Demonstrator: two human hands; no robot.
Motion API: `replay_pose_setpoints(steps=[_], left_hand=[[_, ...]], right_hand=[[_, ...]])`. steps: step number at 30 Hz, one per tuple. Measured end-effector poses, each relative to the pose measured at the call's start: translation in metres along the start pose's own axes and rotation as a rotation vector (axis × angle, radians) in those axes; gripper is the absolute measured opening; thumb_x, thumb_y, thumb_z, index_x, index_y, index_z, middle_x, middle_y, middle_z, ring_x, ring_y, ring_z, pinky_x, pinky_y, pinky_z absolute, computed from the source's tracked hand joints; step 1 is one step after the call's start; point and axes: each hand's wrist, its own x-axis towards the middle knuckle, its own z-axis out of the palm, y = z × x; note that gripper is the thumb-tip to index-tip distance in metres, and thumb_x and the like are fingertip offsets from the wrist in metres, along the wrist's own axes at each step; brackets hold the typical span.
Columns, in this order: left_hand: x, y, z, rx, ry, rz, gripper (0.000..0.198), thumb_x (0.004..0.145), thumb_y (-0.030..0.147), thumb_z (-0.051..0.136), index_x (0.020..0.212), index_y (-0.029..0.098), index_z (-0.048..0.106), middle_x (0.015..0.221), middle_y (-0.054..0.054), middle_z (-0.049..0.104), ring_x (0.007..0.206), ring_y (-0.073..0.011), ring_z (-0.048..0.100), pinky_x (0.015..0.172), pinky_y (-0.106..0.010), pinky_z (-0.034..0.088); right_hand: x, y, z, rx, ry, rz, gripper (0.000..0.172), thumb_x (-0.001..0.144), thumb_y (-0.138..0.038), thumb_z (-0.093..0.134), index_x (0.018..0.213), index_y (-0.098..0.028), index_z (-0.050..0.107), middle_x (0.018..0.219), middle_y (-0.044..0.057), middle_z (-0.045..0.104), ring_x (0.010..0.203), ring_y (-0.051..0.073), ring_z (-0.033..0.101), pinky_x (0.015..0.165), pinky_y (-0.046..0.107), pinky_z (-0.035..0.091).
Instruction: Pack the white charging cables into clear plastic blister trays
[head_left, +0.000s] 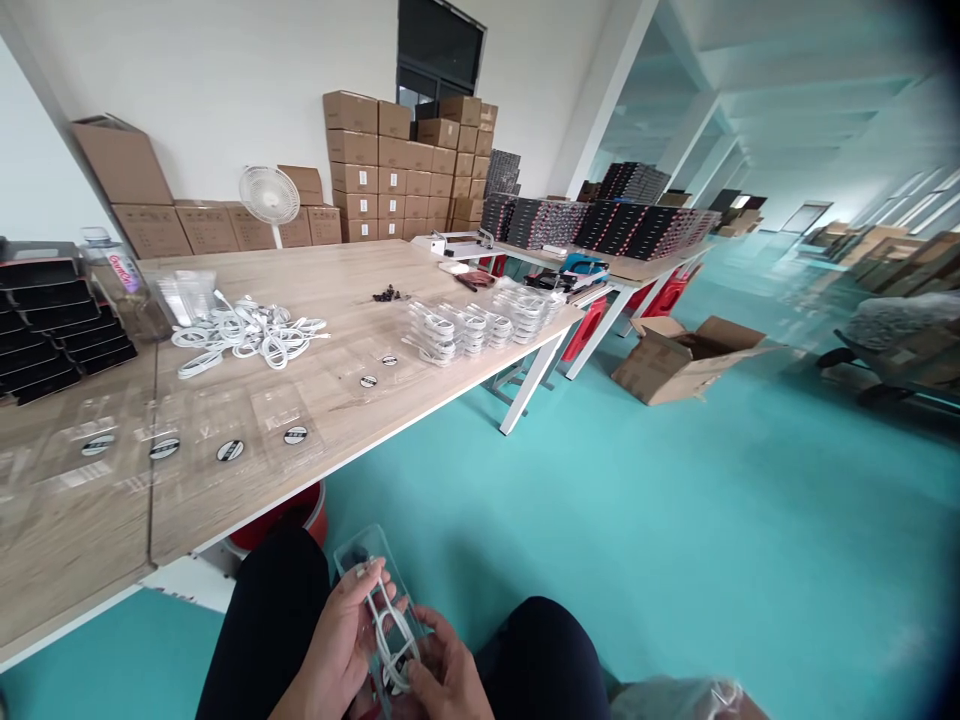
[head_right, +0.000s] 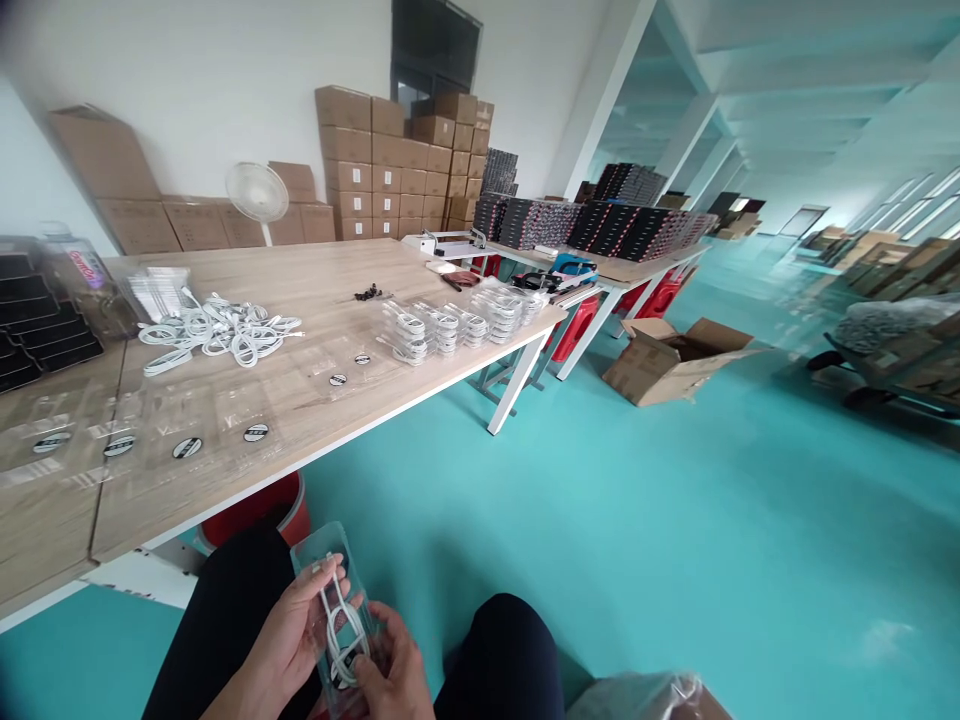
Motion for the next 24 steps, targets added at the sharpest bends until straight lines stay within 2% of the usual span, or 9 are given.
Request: replay_pose_setpoints(steps=[3, 5, 9, 12, 16, 18, 20, 22, 24], left_hand=[[-0.002, -0.003, -0.002, 0.078, -0.079, -0.006, 0.018, 0.074, 0.021, 0.083, 0.08, 0.015, 0.066, 0.068, 0.001, 0.061, 0.063, -0.0121, 0.063, 0.065, -0.026, 0.056], [-0.002, -0.006, -0.003, 0.138, -0.121, -0.012, 0.022, 0.072, 0.027, 0.085, 0.078, 0.015, 0.067, 0.068, -0.001, 0.063, 0.062, -0.0127, 0.062, 0.059, -0.024, 0.052], [-0.006, -0.013, -0.002, 0.184, -0.23, -0.043, 0.026, 0.073, 0.034, 0.084, 0.074, 0.016, 0.066, 0.066, -0.001, 0.064, 0.054, -0.0106, 0.056, 0.052, -0.023, 0.046], [-0.009, -0.017, -0.002, 0.169, -0.224, -0.057, 0.028, 0.07, 0.036, 0.086, 0.072, 0.015, 0.066, 0.063, 0.0, 0.062, 0.052, -0.0102, 0.054, 0.052, -0.024, 0.044], [-0.009, -0.018, -0.002, 0.167, -0.213, -0.053, 0.029, 0.066, 0.033, 0.088, 0.071, 0.015, 0.065, 0.062, -0.001, 0.062, 0.054, -0.0108, 0.056, 0.051, -0.023, 0.044], [-0.005, -0.015, -0.001, 0.163, -0.2, -0.047, 0.027, 0.068, 0.03, 0.088, 0.072, 0.015, 0.066, 0.065, -0.002, 0.064, 0.056, -0.0116, 0.058, 0.051, -0.023, 0.045], [-0.001, -0.01, 0.0, 0.153, -0.162, -0.037, 0.024, 0.07, 0.027, 0.086, 0.075, 0.015, 0.066, 0.069, -0.002, 0.065, 0.061, -0.0127, 0.061, 0.053, -0.023, 0.048], [0.003, -0.004, 0.002, 0.146, -0.128, -0.025, 0.021, 0.072, 0.024, 0.085, 0.079, 0.015, 0.067, 0.07, -0.002, 0.065, 0.064, -0.0129, 0.063, 0.059, -0.024, 0.052], [0.004, 0.004, 0.004, 0.144, -0.123, -0.018, 0.019, 0.072, 0.019, 0.084, 0.084, 0.015, 0.069, 0.074, -0.002, 0.067, 0.067, -0.014, 0.066, 0.068, -0.028, 0.056]], right_hand=[[-0.002, -0.019, -0.001, -0.045, -0.123, 0.026, 0.069, 0.061, -0.06, 0.083, 0.113, -0.019, 0.066, 0.082, 0.004, 0.07, 0.077, 0.025, 0.067, 0.07, 0.036, 0.051], [-0.002, -0.031, -0.002, -0.063, -0.134, 0.021, 0.063, 0.067, -0.06, 0.079, 0.112, -0.017, 0.068, 0.085, 0.005, 0.07, 0.081, 0.024, 0.066, 0.074, 0.035, 0.049], [0.005, -0.04, -0.002, -0.258, 0.007, -0.021, 0.052, 0.074, -0.052, 0.075, 0.109, -0.015, 0.07, 0.075, 0.003, 0.068, 0.07, 0.02, 0.061, 0.066, 0.032, 0.045], [0.01, -0.035, 0.0, -0.465, 0.108, -0.044, 0.04, 0.072, -0.032, 0.075, 0.109, -0.018, 0.071, 0.067, -0.001, 0.066, 0.065, 0.019, 0.059, 0.065, 0.031, 0.045], [0.013, -0.026, 0.002, -0.573, 0.165, -0.084, 0.05, 0.071, -0.019, 0.069, 0.122, -0.021, 0.068, 0.065, -0.003, 0.067, 0.063, 0.018, 0.059, 0.066, 0.029, 0.046], [0.014, -0.022, 0.003, -0.562, 0.189, -0.091, 0.052, 0.074, -0.025, 0.071, 0.125, -0.018, 0.066, 0.064, -0.003, 0.065, 0.062, 0.018, 0.058, 0.065, 0.03, 0.046], [0.014, -0.019, 0.003, -0.483, 0.196, -0.079, 0.056, 0.075, -0.04, 0.075, 0.125, -0.014, 0.066, 0.062, -0.002, 0.063, 0.061, 0.018, 0.057, 0.062, 0.031, 0.046], [0.013, -0.016, 0.003, -0.307, 0.132, -0.056, 0.064, 0.076, -0.056, 0.073, 0.122, -0.013, 0.066, 0.064, 0.0, 0.063, 0.061, 0.019, 0.058, 0.061, 0.032, 0.046], [0.009, -0.014, 0.002, -0.087, 0.03, -0.036, 0.064, 0.074, -0.064, 0.073, 0.116, -0.015, 0.067, 0.07, 0.002, 0.067, 0.067, 0.021, 0.063, 0.066, 0.033, 0.048]])
